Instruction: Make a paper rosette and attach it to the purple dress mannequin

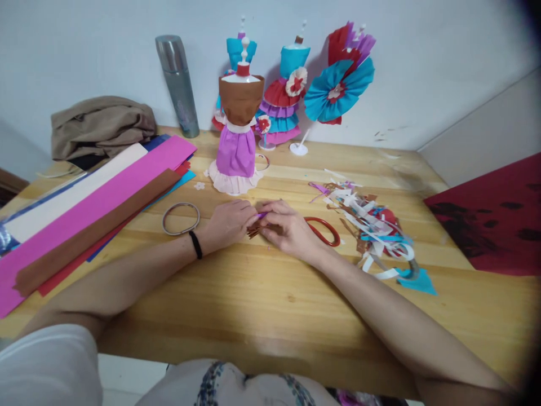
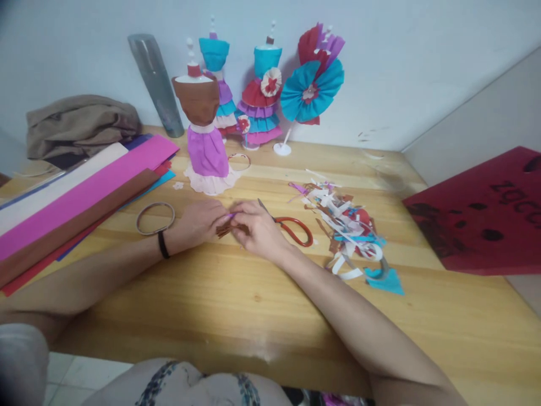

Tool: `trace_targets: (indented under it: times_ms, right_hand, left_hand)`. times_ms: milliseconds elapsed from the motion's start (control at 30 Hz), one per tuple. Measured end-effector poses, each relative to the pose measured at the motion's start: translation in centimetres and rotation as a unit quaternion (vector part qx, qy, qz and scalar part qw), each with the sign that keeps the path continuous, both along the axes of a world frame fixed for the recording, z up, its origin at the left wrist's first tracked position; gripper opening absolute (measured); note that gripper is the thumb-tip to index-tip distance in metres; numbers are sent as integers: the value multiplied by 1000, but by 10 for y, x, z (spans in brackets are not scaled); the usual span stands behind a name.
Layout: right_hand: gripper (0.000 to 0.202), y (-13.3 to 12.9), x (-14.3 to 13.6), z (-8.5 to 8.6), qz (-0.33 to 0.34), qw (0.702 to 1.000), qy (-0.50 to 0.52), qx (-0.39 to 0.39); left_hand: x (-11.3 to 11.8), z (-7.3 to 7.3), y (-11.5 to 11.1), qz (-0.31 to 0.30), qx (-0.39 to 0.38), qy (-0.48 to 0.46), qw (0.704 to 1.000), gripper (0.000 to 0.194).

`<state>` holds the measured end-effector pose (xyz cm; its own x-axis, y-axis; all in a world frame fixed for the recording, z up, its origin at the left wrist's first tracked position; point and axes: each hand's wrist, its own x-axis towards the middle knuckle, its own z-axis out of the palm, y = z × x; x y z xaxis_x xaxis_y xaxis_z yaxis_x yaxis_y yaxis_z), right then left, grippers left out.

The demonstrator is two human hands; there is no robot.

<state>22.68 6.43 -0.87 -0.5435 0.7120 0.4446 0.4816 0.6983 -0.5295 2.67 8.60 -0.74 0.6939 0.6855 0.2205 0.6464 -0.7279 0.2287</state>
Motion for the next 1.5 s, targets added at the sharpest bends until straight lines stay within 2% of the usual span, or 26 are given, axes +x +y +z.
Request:
trace_targets:
  times_ms: [200,400,600,800,967,1233,1333,1400,1433,1500]
  right_hand:
    - [15,-1,-1,-3,-29,999,-19,14]
    - [17,-3,-2,-7,-51,997,-18,63]
    - [18,-5,-2,-3,-71,993,-45,77]
    - [19,-4,-2,-7,-70,994,-55,60]
    - [17,-3,-2,-12,-69,994,-65,59]
    - [16,-6,1,-2,-109,992,-11,65]
    - [15,-6,1,1,-120,991,58,5]
    - [11,-6,0,2,-128,978,133,-94]
    - [8,-6,0,3,-128,962,183,-159]
    - [11,-4,0,7,-110,903,294,-294]
  left_hand:
    - [-1,-2,3,7,3,-18,1000,32]
    - [-6,4,14,-32,-7,-66,997,20]
    - [-6,7,13,-6,2,-67,998,26]
    - [-6,8,14,3,3,-55,998,22]
    - [-8,2,20,-1,-10,-34,999,20]
    - [-8,-3,20,9,8,15,1000,19]
    - [-7,-3,18,-5,23,41,999,19]
    - [-8,-3,18,-20,38,53,998,23]
    - [-9,-3,18,-26,45,50,997,24]
    - [-10,-5,19,-39,48,23,998,25]
